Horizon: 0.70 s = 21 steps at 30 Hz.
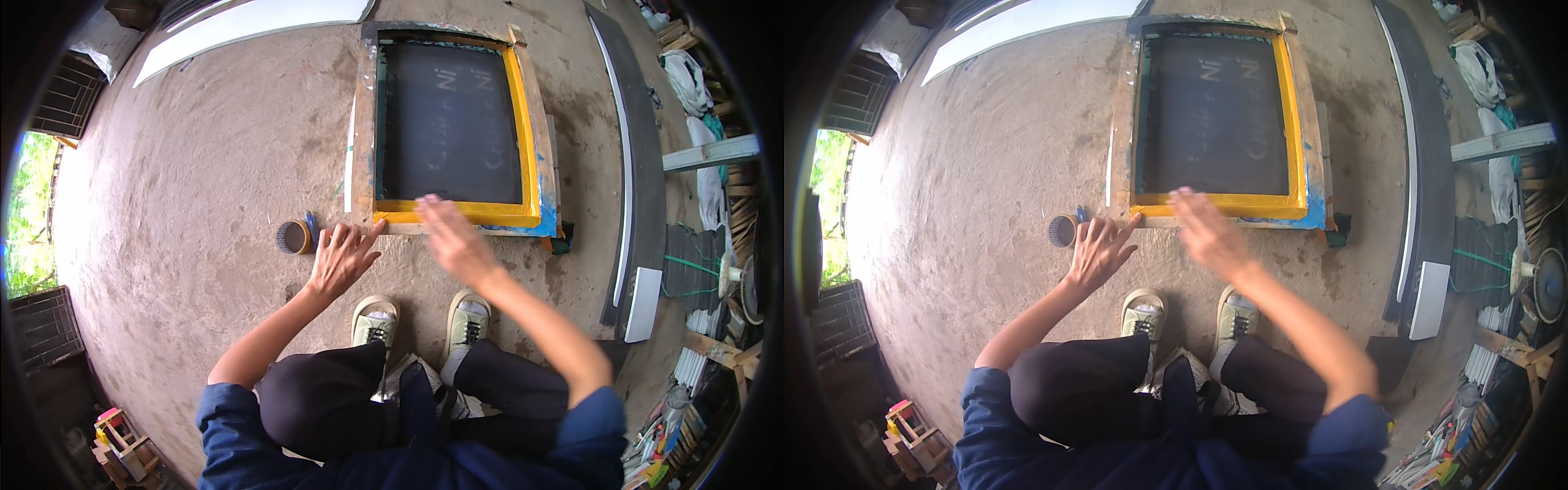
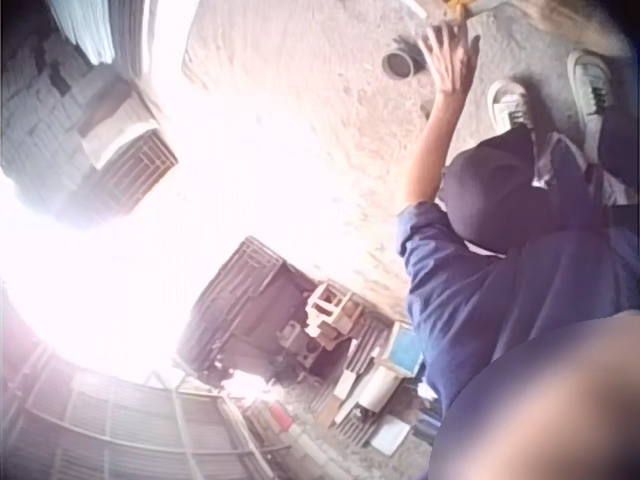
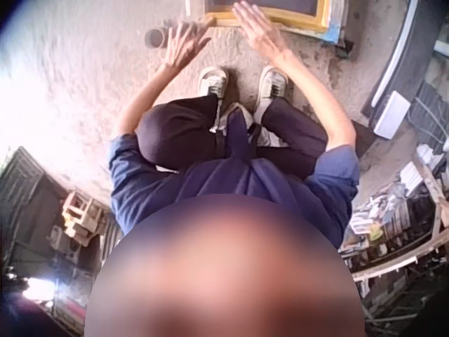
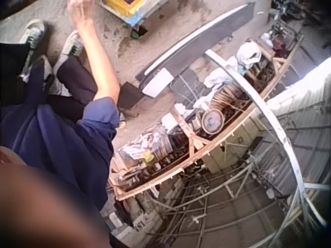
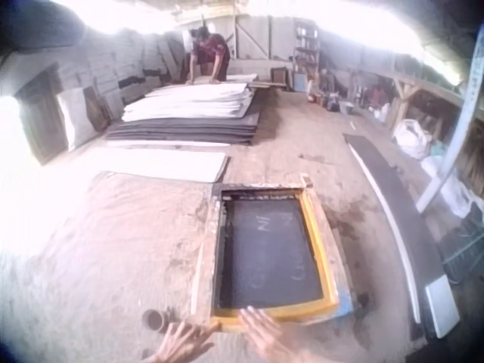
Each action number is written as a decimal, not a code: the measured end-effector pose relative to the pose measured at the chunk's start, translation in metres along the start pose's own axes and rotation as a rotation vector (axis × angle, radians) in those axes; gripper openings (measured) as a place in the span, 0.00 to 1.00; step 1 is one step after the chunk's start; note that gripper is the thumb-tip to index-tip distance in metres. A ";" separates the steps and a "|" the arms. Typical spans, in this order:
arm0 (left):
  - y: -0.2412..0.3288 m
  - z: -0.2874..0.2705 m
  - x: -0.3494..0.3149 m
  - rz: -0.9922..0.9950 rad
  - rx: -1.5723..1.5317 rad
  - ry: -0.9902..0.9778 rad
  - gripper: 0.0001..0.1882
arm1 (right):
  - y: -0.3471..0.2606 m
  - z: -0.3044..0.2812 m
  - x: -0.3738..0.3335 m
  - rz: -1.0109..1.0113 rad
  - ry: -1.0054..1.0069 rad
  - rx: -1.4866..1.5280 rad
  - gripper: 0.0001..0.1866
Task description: The person applies yellow masking tape around the edges of a rectangular frame lying on the floor. They measure, cut, and smooth the tape along each side, adjusting and overlapping pieces to cover the frame's perimeter.
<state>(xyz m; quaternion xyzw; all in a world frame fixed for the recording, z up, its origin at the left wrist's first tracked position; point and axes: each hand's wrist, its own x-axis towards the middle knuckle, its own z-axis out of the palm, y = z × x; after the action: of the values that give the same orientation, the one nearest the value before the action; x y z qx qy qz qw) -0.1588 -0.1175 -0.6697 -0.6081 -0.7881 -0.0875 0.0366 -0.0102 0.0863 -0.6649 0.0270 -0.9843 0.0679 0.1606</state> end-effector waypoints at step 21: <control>0.001 -0.004 -0.003 -0.003 0.033 0.007 0.39 | 0.053 -0.013 -0.116 0.606 0.112 -0.203 0.25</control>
<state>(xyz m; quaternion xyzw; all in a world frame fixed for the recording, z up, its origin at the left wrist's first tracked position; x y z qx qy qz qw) -0.1576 -0.1212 -0.6665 -0.6059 -0.7903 -0.0768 0.0491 0.1000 0.1446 -0.6963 -0.2873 -0.9389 0.0153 0.1891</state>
